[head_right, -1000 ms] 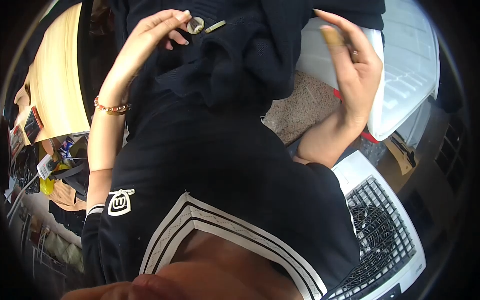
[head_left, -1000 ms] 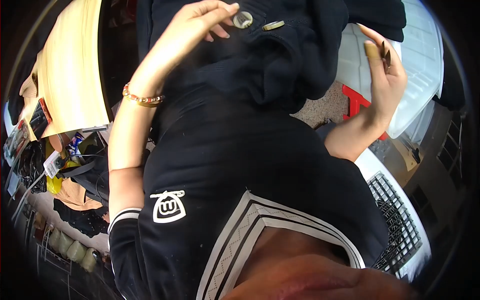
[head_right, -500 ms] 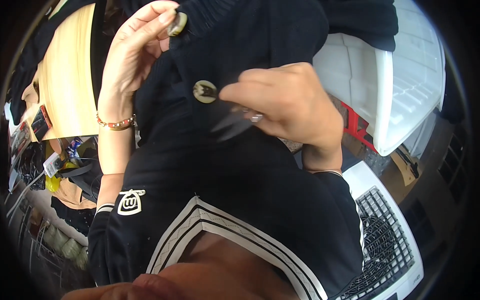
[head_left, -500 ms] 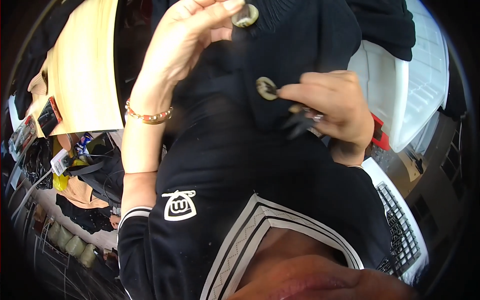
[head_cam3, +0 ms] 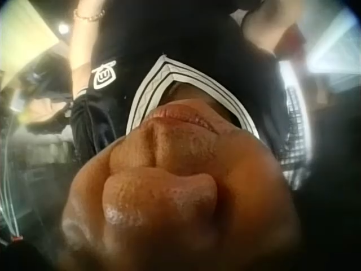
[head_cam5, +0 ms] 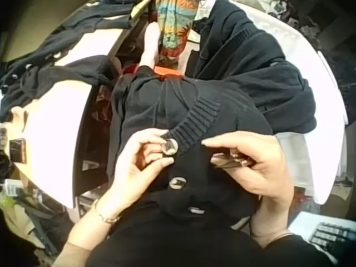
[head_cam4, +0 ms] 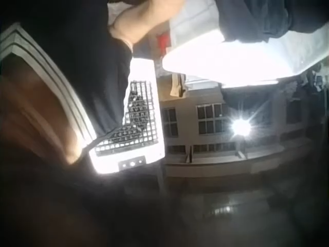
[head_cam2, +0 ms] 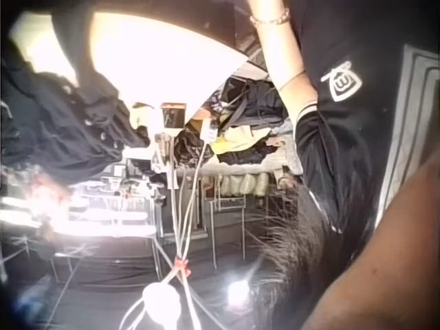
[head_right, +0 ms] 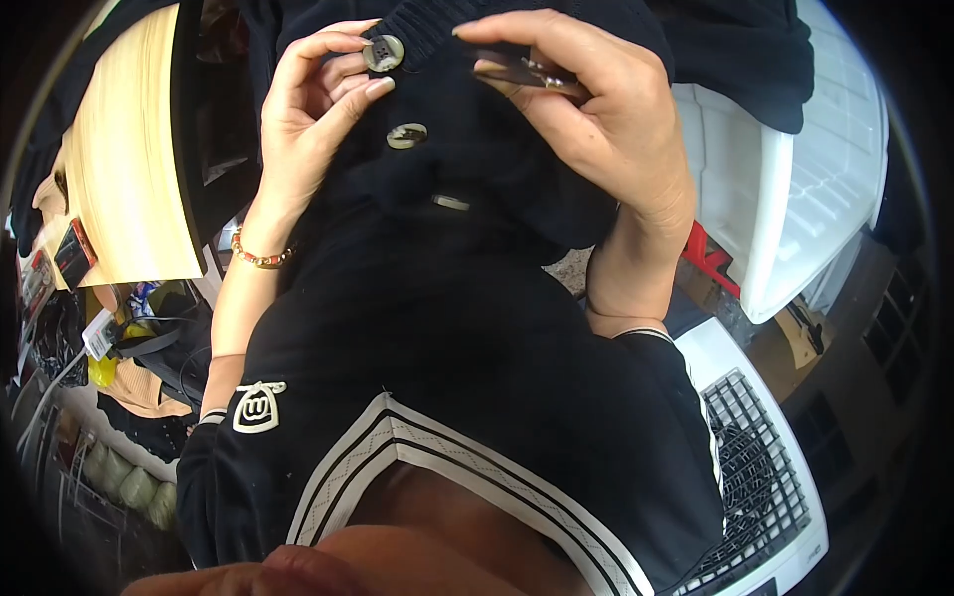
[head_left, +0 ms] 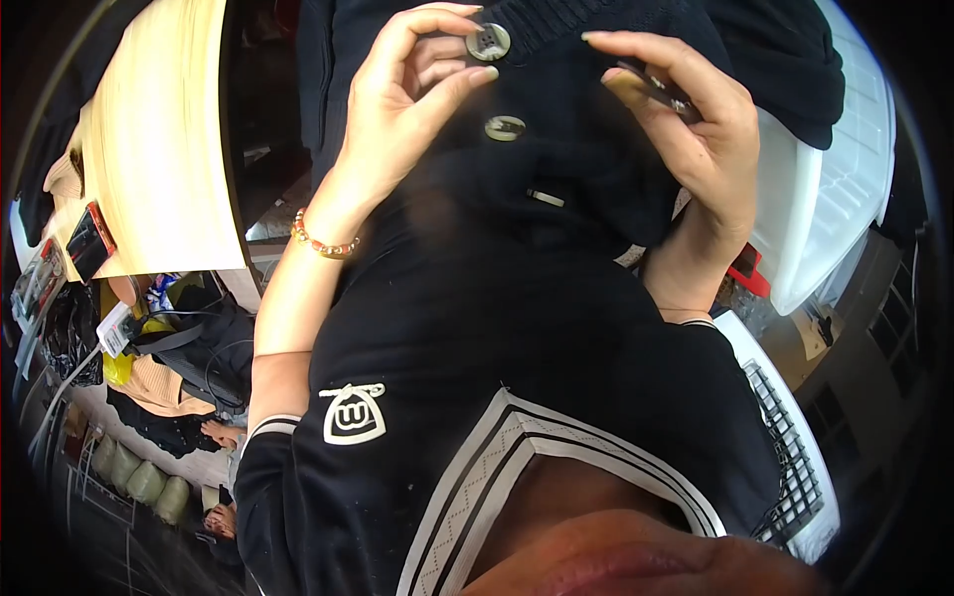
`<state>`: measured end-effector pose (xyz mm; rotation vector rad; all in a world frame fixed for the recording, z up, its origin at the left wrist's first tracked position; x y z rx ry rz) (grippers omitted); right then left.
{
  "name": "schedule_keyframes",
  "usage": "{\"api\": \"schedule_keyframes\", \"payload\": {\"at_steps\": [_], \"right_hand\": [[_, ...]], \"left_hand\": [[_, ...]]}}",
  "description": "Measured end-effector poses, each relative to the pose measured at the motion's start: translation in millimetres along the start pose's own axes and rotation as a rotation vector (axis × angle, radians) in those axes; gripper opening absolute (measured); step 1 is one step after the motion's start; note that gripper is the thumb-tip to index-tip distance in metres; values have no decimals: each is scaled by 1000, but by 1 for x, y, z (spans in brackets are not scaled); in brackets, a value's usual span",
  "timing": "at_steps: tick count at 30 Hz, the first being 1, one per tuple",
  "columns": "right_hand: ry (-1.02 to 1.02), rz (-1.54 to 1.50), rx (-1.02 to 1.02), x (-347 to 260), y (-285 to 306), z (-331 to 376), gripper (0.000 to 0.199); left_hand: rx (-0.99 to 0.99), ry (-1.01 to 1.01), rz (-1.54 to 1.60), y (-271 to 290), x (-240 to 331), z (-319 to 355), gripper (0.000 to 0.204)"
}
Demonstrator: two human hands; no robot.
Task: Trimming loose threads from buttons on a black garment using small snips.
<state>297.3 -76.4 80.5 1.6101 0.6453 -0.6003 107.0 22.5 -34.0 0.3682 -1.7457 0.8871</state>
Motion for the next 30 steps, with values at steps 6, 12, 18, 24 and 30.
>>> {"api": "schedule_keyframes", "payload": {"at_steps": [6,12,18,24,30], "right_hand": [[-288,-101,-15,-18,-6,-11,48],[113,119,142,-11,-41,-6,34],[59,178,294,-8,-48,9,38],[106,280,381,-6,-55,17,36],[83,259,411,-7,-61,20,34]], "left_hand": [[58,55,-5,4,-5,2,42],[81,119,25,1,3,4,44],[103,43,9,-10,16,6,43],[115,-2,18,-12,19,6,43],[139,20,17,-16,20,7,43]]}}
Point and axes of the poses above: each hand's wrist, its own z-axis away from the middle knuckle, its own y-axis out of the back of the hand, x = y × z, the point moved 4 cm from there along -z, towards the middle knuckle, and after that the axes turned 3 degrees about z, right-handed, at the moved point
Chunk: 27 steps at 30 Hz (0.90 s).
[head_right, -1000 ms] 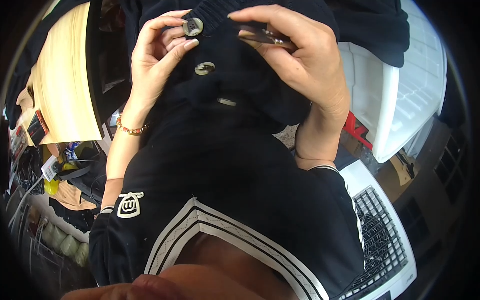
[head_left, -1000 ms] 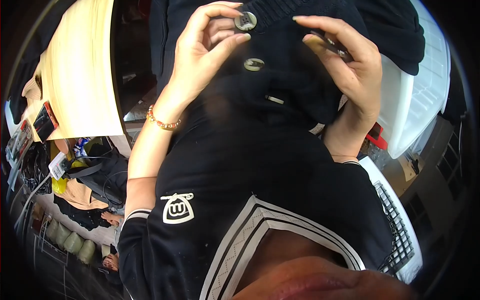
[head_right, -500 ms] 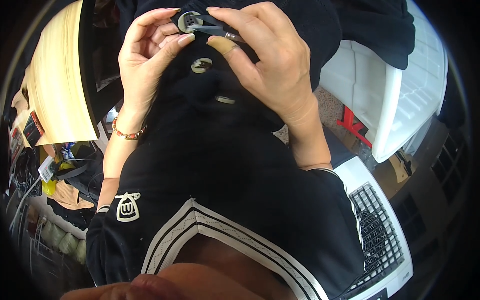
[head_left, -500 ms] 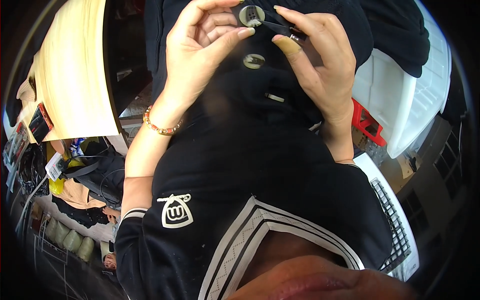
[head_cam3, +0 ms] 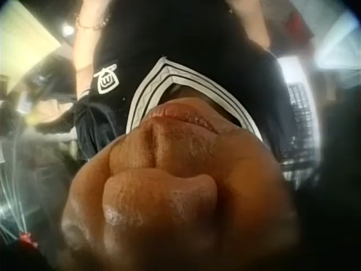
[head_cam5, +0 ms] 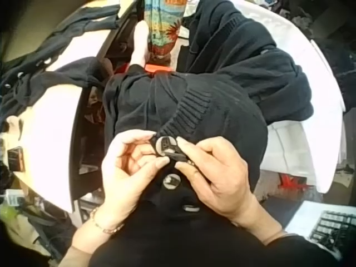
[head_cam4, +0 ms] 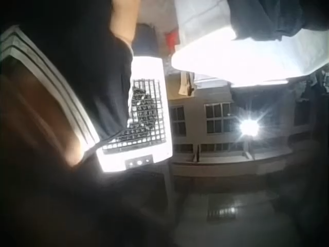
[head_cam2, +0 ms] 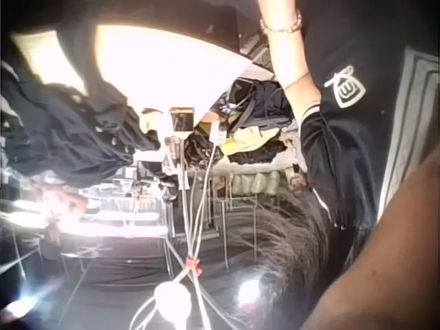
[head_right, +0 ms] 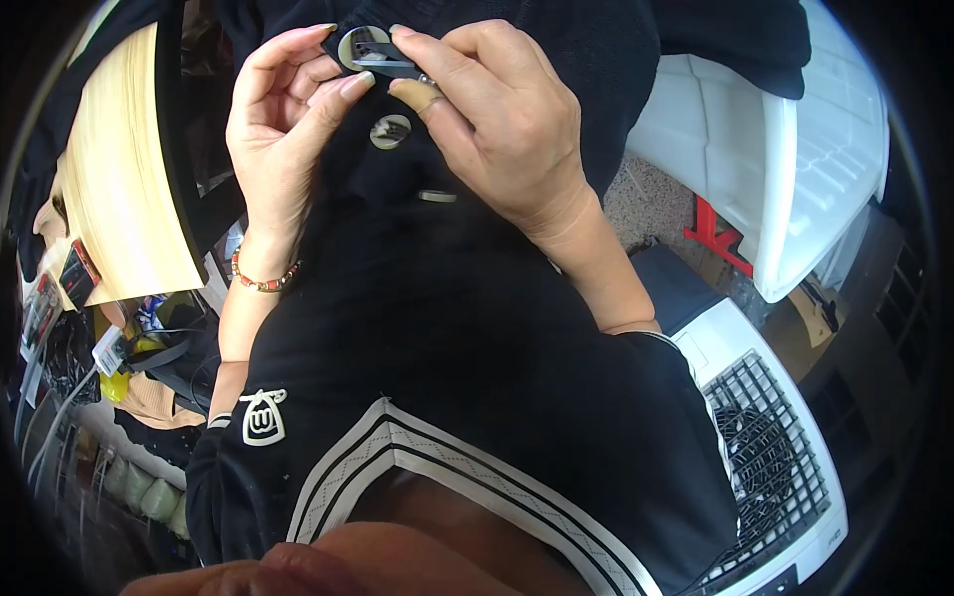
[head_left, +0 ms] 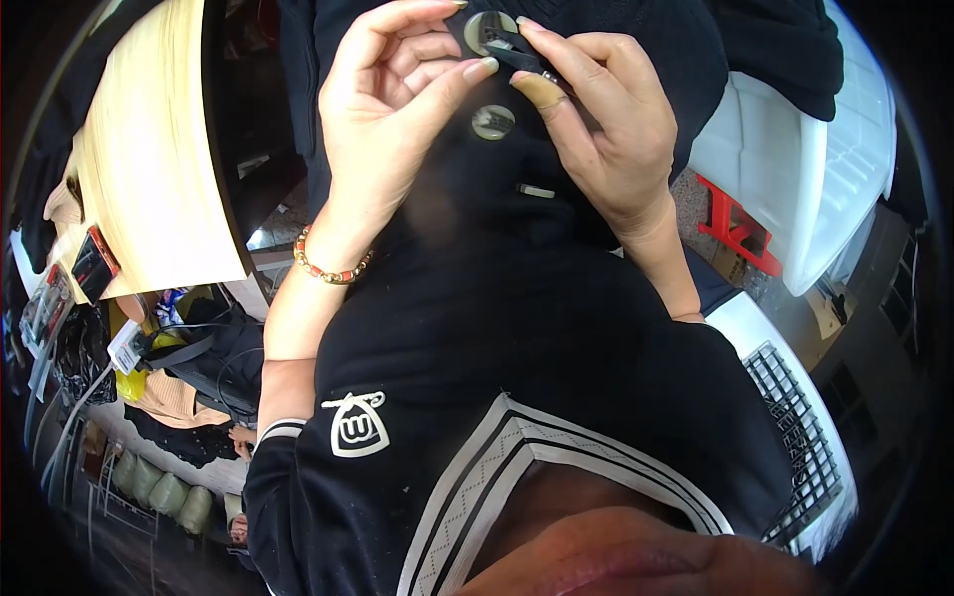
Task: Trimming loose threads from buttons on a black garment using small snips.
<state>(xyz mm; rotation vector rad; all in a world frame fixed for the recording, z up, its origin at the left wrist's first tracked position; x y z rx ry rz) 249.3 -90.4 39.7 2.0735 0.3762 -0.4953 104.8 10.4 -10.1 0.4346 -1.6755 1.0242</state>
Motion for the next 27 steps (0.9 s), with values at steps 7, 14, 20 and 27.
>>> {"api": "schedule_keyframes", "payload": {"at_steps": [7,14,20,27], "right_hand": [[-4,-15,-1,-1,-1,2,34],[32,-62,35,0,-1,-2,31],[-122,-196,0,3,10,-6,32],[-203,-165,11,-11,19,-24,27]], "left_hand": [[-28,-97,-50,0,0,0,44],[-53,-173,-182,3,1,1,41],[-9,-182,-208,1,2,-1,37],[-16,-69,-185,14,-19,-4,39]]}}
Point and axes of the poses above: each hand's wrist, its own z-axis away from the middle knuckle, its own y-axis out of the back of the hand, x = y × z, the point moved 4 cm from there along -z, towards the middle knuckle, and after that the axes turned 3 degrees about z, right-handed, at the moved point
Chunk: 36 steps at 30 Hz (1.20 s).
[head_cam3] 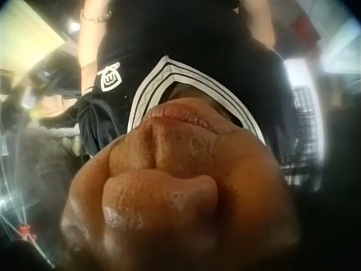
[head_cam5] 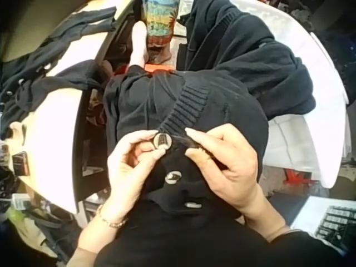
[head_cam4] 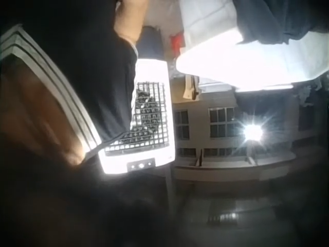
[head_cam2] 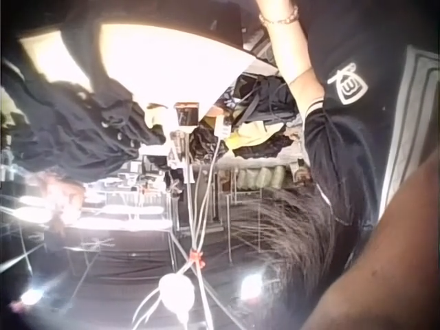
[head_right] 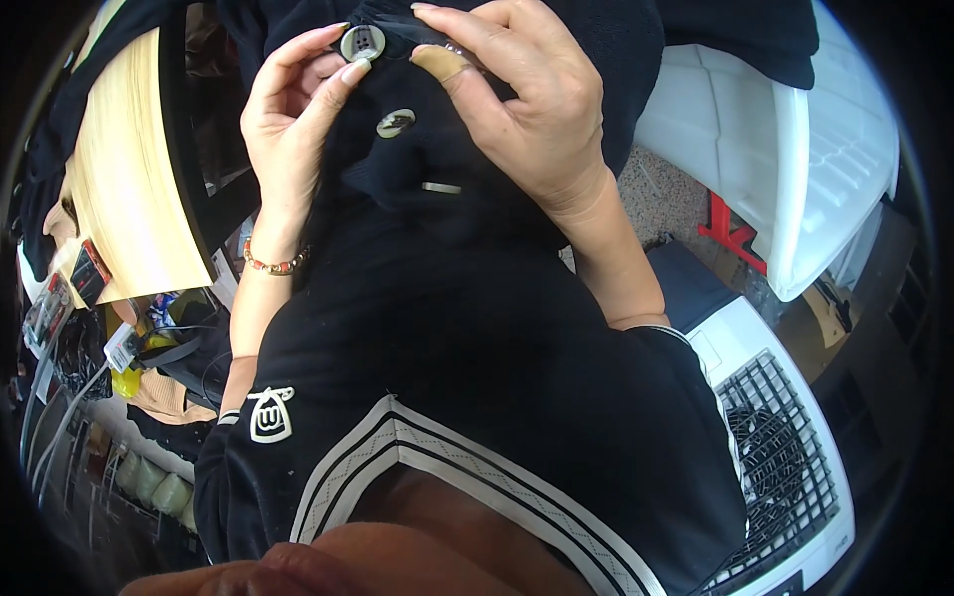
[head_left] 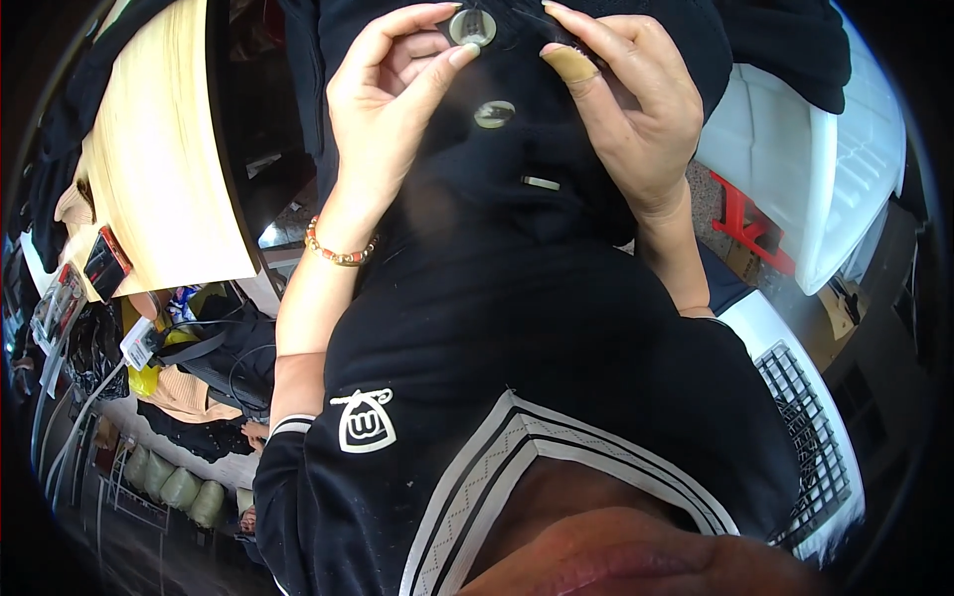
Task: Trimming loose threads from buttons on a black garment using small snips.
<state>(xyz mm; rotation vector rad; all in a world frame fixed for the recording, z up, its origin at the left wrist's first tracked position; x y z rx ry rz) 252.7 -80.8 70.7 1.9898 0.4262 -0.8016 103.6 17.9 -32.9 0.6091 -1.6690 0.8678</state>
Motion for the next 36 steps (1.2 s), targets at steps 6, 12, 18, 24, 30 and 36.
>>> {"api": "schedule_keyframes", "payload": {"at_steps": [6,12,18,24,30,36], "right_hand": [[-25,9,-3,2,2,0,32],[-147,-85,-54,5,5,0,32],[-166,-134,-61,8,6,0,31],[-72,-99,-145,8,10,-11,30],[63,86,-209,3,16,-24,32],[171,149,-253,3,15,-25,36]], "left_hand": [[-62,-116,-111,-7,-5,-2,39],[-90,-341,-521,-10,5,-12,33],[-58,-271,-479,-6,-8,-15,30],[-8,-78,-191,-3,-20,-11,30],[-7,130,136,-7,-29,-11,37],[8,169,231,-2,-1,-11,40]]}}
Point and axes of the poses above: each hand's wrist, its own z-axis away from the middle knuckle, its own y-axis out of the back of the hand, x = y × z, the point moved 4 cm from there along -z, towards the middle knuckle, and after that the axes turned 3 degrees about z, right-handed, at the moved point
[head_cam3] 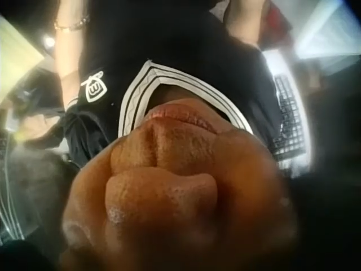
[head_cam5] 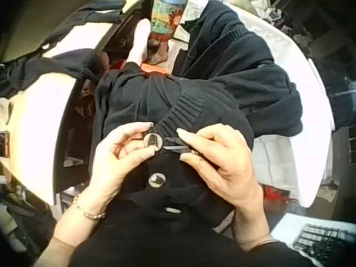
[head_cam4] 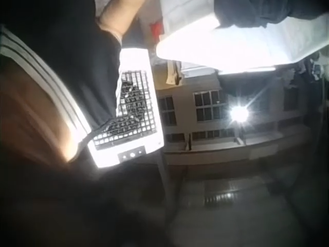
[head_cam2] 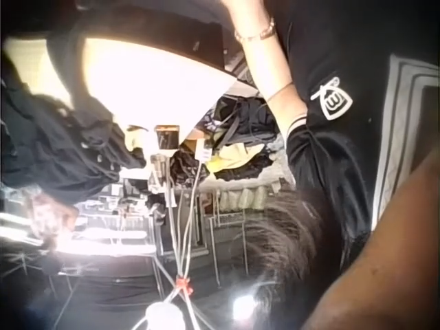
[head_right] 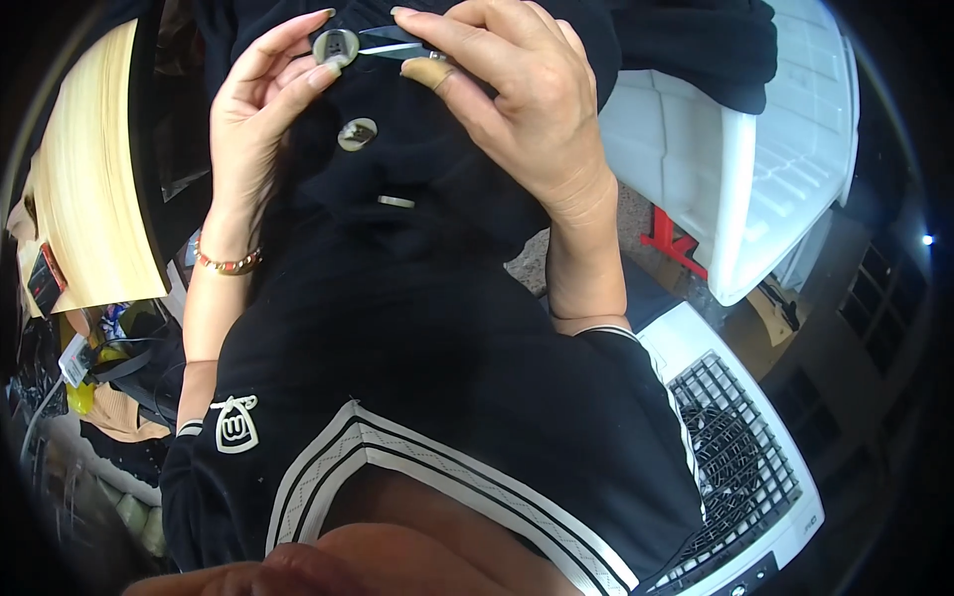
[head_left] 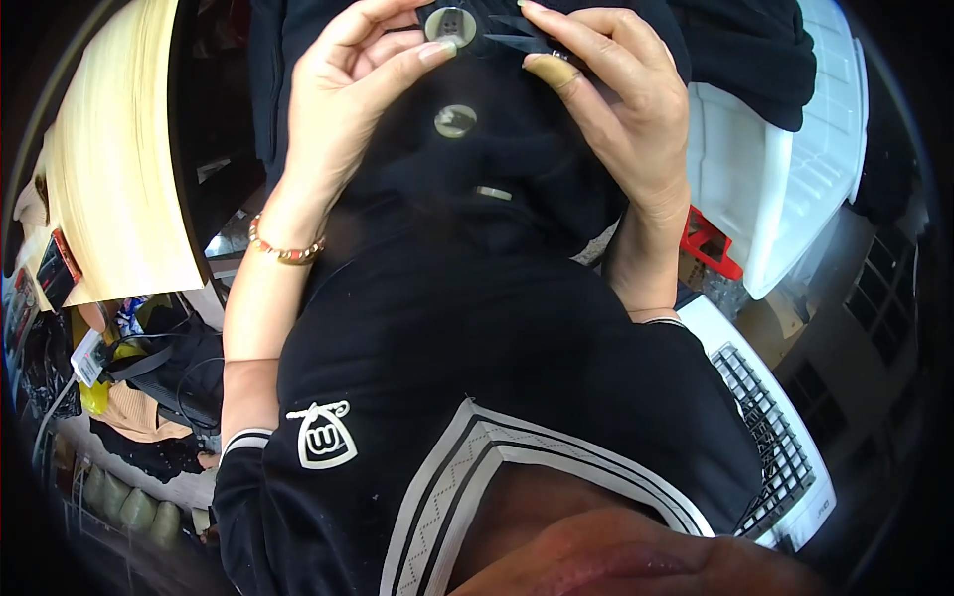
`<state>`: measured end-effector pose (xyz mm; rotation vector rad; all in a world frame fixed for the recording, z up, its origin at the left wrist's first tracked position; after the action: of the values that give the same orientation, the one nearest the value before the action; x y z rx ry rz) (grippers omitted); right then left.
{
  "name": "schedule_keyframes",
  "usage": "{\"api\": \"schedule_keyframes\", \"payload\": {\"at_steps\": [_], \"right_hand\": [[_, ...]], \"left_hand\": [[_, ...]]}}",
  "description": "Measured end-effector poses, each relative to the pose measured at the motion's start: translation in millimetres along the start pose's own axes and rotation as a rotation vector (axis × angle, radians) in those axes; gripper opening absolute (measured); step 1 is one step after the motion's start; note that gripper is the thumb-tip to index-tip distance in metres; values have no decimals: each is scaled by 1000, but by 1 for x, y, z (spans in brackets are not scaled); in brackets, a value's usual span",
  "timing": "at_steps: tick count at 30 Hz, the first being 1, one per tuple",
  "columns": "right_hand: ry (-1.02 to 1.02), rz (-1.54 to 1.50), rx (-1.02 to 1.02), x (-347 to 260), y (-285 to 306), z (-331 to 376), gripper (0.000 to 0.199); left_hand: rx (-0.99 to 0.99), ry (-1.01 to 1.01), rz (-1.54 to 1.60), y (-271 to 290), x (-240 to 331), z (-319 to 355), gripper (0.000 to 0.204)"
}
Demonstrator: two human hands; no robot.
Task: Trimming loose threads from buttons on a black garment using small snips.
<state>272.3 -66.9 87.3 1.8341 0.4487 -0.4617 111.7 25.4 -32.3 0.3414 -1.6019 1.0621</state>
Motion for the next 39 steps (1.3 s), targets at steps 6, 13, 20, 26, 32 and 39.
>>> {"api": "schedule_keyframes", "payload": {"at_steps": [6,13,20,26,32,39], "right_hand": [[161,27,0,7,-1,-7,36],[186,-27,-21,12,-6,-3,40],[229,-5,-32,11,-7,-5,40],[271,17,-39,10,-8,-9,39],[269,-14,-34,18,-9,-7,38],[236,-24,-28,20,-12,-5,38]], "left_hand": [[1,-21,-127,-3,29,3,41],[-27,-49,-187,-8,40,3,41],[-46,-76,-208,-8,39,3,41],[-73,-66,-239,-7,38,2,42],[-32,46,-122,-24,51,0,37],[4,167,21,-24,46,-1,41]]}}
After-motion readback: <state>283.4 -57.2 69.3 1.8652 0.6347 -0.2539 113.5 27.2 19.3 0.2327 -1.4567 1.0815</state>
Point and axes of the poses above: each hand's wrist, its own z-axis away from the middle knuckle, its own y-axis out of the back of the hand, x = y × z, the point moved 4 cm from there along -z, towards the middle knuckle, and after that the axes turned 3 degrees about z, right-handed, at the moved point
